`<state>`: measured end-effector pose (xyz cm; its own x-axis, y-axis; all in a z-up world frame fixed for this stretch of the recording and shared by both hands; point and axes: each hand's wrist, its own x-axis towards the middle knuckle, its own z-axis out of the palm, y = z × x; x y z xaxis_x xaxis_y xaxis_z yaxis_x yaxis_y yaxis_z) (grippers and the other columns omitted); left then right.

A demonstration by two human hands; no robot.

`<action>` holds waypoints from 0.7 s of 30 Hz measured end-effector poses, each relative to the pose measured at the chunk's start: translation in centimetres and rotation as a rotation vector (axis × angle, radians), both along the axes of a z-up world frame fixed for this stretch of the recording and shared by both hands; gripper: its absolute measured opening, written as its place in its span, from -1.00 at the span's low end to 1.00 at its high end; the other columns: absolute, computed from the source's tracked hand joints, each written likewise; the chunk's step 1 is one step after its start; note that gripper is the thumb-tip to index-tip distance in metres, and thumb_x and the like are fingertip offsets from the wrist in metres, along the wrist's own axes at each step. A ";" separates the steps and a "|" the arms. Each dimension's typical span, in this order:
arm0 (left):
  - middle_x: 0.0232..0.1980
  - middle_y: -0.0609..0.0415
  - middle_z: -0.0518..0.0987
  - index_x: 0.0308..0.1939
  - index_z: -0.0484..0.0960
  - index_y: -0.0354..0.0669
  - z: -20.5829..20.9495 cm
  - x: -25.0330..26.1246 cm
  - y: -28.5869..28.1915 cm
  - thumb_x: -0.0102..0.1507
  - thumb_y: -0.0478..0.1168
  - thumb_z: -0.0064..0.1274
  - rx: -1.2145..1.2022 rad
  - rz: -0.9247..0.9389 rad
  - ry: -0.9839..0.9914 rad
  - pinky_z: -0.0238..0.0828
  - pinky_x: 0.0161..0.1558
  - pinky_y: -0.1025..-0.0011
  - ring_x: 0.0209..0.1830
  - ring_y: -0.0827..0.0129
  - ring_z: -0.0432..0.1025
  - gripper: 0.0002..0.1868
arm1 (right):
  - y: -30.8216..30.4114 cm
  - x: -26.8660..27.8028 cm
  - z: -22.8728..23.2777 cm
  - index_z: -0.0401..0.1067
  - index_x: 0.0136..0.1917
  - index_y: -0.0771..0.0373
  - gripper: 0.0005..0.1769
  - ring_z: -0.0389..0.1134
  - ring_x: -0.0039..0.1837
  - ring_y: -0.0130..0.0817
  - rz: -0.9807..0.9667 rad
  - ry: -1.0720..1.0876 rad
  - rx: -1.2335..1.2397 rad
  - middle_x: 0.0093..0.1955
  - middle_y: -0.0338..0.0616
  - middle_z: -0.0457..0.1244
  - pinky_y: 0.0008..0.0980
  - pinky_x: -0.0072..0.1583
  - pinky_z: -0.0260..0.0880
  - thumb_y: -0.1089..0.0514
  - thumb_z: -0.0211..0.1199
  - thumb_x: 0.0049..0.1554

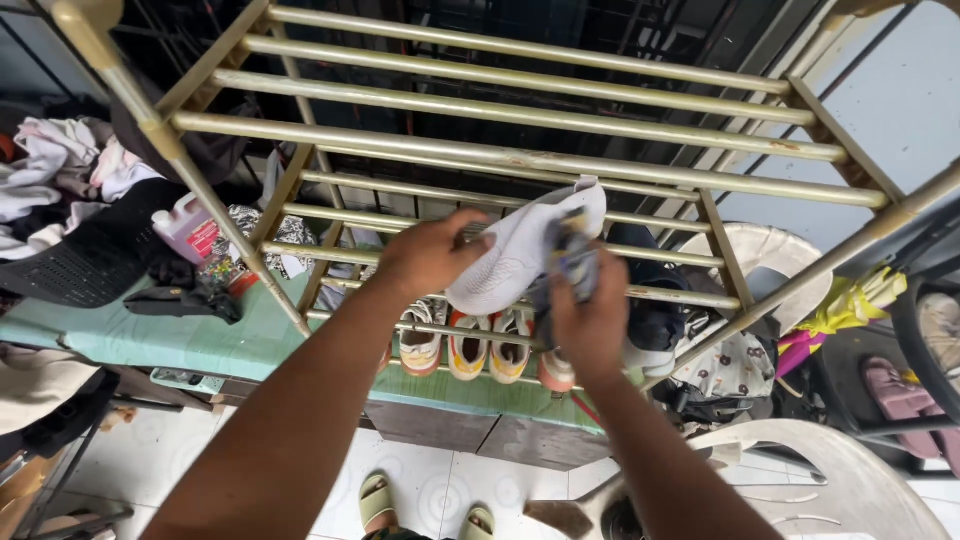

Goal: Cleaning a pair of white shoes with a cloth near a shoe rack.

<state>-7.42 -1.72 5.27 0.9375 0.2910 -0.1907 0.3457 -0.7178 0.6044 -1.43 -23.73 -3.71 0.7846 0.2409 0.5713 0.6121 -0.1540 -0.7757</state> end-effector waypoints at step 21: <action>0.27 0.06 0.59 0.45 0.34 0.48 -5.4 4.3 1.0 0.42 -0.01 -0.23 -0.205 0.066 -0.229 0.48 0.14 0.29 0.11 0.25 0.56 -0.51 | 1.7 -5.1 -1.6 0.26 0.21 0.29 -0.47 0.31 0.22 -0.04 -0.050 -0.227 -0.059 0.18 0.10 0.22 -0.17 0.28 0.33 0.37 0.32 -0.01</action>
<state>-3.14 -0.69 -0.09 0.9432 0.3300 -0.0374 0.2255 -0.5536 0.8017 -6.50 -22.05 -5.29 0.6494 0.2425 0.7208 0.7603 -0.2294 -0.6078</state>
